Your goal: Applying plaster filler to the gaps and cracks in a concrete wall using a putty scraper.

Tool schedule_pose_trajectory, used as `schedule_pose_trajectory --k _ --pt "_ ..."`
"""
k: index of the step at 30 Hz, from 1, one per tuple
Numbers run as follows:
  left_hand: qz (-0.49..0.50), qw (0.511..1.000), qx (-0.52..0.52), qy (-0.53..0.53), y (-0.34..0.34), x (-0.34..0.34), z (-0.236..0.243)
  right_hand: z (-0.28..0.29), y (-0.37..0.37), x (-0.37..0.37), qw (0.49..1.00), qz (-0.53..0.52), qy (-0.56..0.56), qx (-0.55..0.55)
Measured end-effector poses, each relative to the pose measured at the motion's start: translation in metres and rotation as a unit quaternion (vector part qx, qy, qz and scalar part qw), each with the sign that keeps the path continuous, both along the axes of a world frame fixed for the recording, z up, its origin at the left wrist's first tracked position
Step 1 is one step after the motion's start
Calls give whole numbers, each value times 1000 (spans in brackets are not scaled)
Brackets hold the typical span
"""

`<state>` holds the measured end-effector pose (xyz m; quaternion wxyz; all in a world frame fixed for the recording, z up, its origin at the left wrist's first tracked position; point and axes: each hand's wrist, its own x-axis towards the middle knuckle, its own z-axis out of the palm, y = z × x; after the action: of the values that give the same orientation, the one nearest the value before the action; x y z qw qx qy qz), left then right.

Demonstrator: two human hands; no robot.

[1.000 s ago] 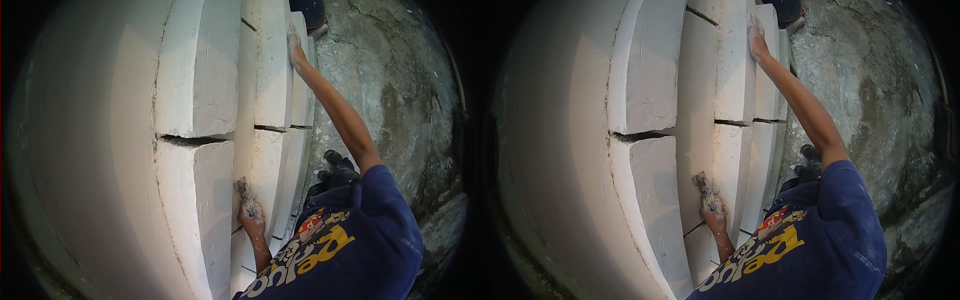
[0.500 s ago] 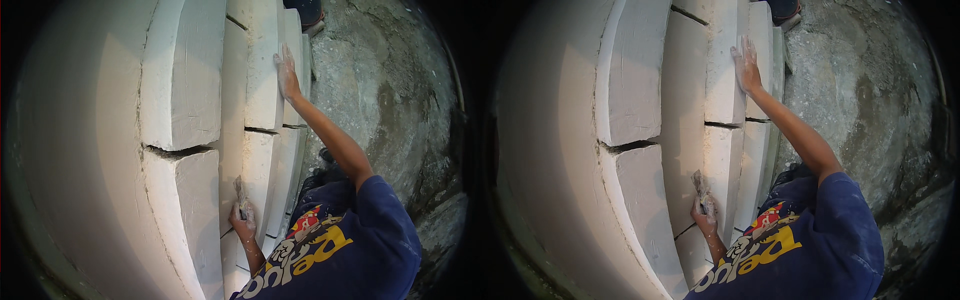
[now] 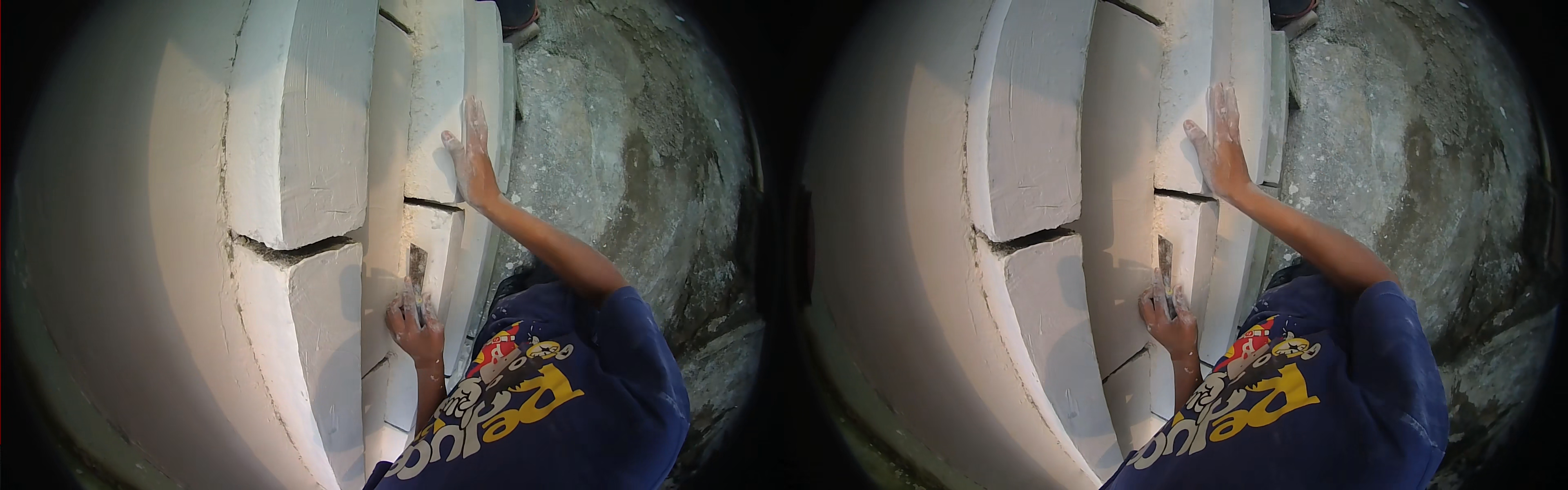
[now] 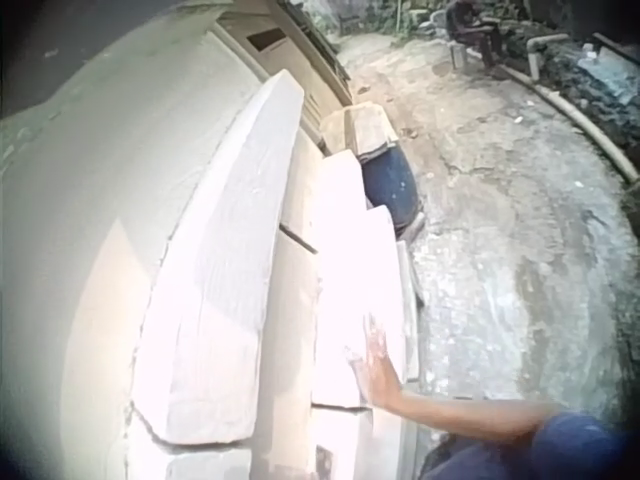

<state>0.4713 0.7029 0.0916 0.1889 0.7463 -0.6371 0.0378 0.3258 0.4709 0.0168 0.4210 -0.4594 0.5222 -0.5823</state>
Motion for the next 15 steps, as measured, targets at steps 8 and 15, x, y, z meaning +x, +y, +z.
schedule_pose_trajectory --k 8,15 --pt "-4 998 -9 -69 -13 -11 3 -18 -79 -34 968 13 -225 112" --pt "-2 996 -22 -90 -4 -1 -2 15 43 18 999 26 34 4"
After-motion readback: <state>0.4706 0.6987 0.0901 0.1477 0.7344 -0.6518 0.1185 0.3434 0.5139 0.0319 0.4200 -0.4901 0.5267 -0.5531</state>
